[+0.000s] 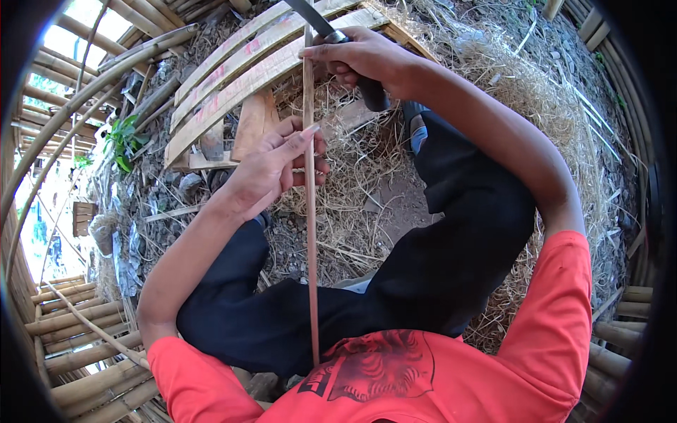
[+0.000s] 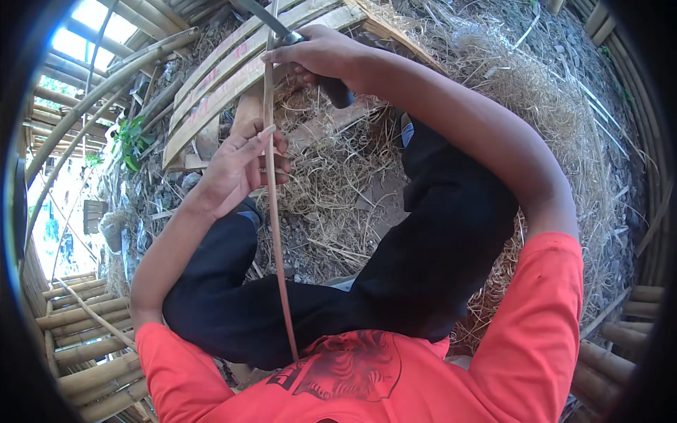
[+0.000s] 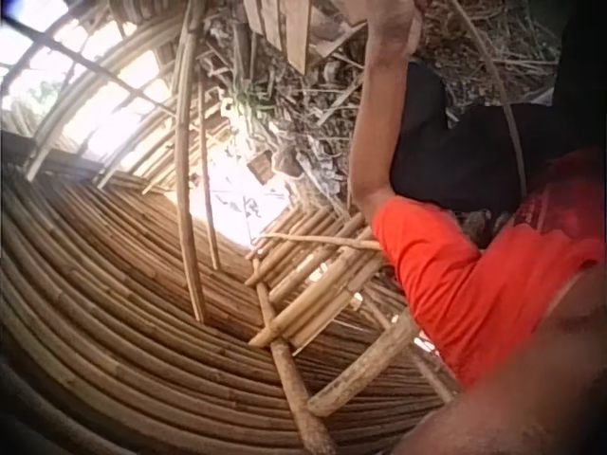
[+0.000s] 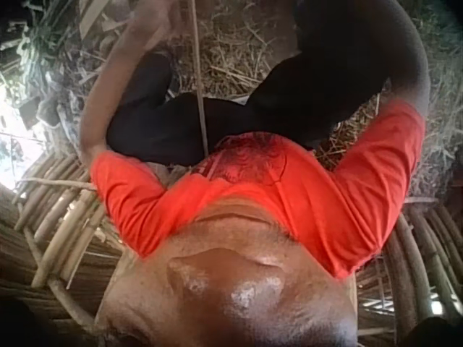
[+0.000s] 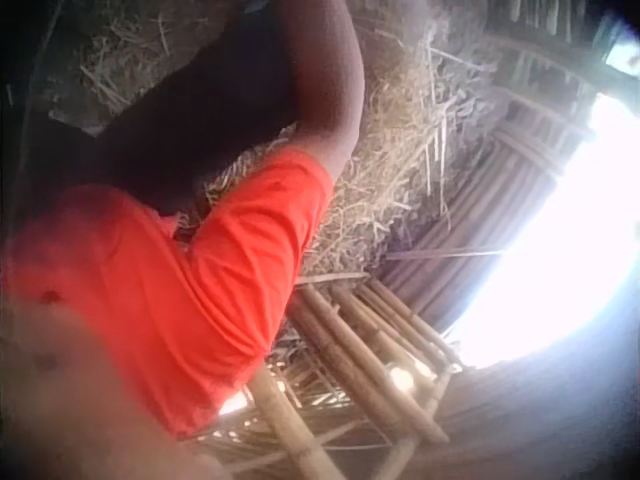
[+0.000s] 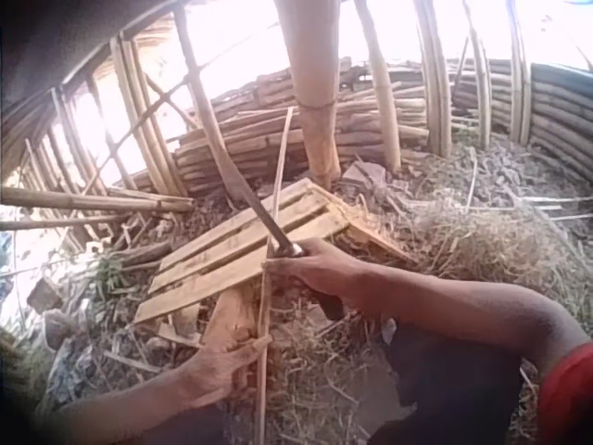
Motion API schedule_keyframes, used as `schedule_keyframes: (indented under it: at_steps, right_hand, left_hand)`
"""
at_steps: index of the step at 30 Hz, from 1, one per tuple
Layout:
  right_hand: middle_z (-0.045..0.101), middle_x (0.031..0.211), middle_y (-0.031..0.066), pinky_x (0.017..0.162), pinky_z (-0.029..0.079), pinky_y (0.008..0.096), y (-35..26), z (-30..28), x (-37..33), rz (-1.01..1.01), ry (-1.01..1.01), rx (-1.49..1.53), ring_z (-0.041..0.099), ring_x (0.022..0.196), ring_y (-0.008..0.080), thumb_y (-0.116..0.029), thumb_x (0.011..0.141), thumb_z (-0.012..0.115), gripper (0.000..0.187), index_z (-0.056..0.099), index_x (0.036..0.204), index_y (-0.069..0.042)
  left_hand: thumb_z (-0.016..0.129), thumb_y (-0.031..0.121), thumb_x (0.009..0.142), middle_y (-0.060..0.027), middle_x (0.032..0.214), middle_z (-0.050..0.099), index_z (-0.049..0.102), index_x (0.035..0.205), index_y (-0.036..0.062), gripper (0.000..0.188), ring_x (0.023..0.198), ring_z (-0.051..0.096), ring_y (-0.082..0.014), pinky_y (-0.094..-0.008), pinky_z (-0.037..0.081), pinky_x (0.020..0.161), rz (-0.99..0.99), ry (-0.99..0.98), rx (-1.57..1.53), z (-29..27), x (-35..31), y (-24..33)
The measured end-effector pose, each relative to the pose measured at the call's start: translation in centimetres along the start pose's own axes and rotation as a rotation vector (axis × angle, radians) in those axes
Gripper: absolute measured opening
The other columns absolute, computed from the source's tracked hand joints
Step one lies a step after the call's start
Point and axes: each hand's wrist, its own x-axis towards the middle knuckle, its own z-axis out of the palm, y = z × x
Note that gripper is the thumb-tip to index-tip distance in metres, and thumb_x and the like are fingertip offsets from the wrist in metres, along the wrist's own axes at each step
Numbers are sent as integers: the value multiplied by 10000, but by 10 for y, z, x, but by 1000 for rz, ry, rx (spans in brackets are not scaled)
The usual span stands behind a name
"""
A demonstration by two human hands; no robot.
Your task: The person shaves a long, thin stick using a large knife, holding the stick in their left hand and making repeated downward strokes with the blade held in their right hand.
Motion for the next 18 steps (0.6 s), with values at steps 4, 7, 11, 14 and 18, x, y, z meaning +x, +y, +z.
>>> schedule_keyframes:
  at_steps: [4, 7, 11, 14, 18]
  right_hand:
    - [447, 610, -66, 495, 343, 229, -2, 8, 16, -20, -20, -341, 435, 537, 34, -383, 948, 647, 345, 686, 999, -44]
    - [506, 604, -23, 504, 388, 281, -4, 13, 21, -249, -19, -698, 483, 537, 82, -394, 919, 678, 337, 688, 933, -57]
    - [583, 592, 90, 541, 484, 401, -4, 25, 16, -432, -87, -1140, 640, 555, 259, -239, 815, 736, 194, 666, 880, -70]
    - [628, 617, 105, 587, 515, 452, -11, 50, 20, -311, -127, -1299, 656, 609, 331, -247, 797, 694, 157, 633, 786, -102]
    - [633, 617, 106, 563, 508, 446, -16, 57, 22, -348, -109, -1368, 658, 601, 326, -205, 754, 698, 124, 635, 777, -101]
  left_hand:
    - [496, 265, 1040, -59, 902, 588, 432, 1170, 78, 236, 648, 570, -117, -237, 481, 569, 68, 89, -45, -18, 4, 8]
    - [464, 223, 1050, -55, 851, 554, 393, 1193, 72, 220, 588, 490, -93, -226, 420, 514, 233, 48, 32, -35, 4, 3]
    - [420, 207, 1064, -19, 766, 492, 396, 1168, 67, 177, 552, 460, -79, -230, 395, 483, 277, 149, 33, -46, -4, -9]
    - [407, 213, 1068, -6, 737, 457, 387, 1215, 65, 210, 533, 438, -74, -234, 376, 475, 256, 199, 66, -52, -13, -6]
    - [399, 193, 1068, -9, 695, 438, 393, 1265, 24, 260, 531, 453, -81, -275, 390, 483, 255, 230, 240, -48, -23, 4]
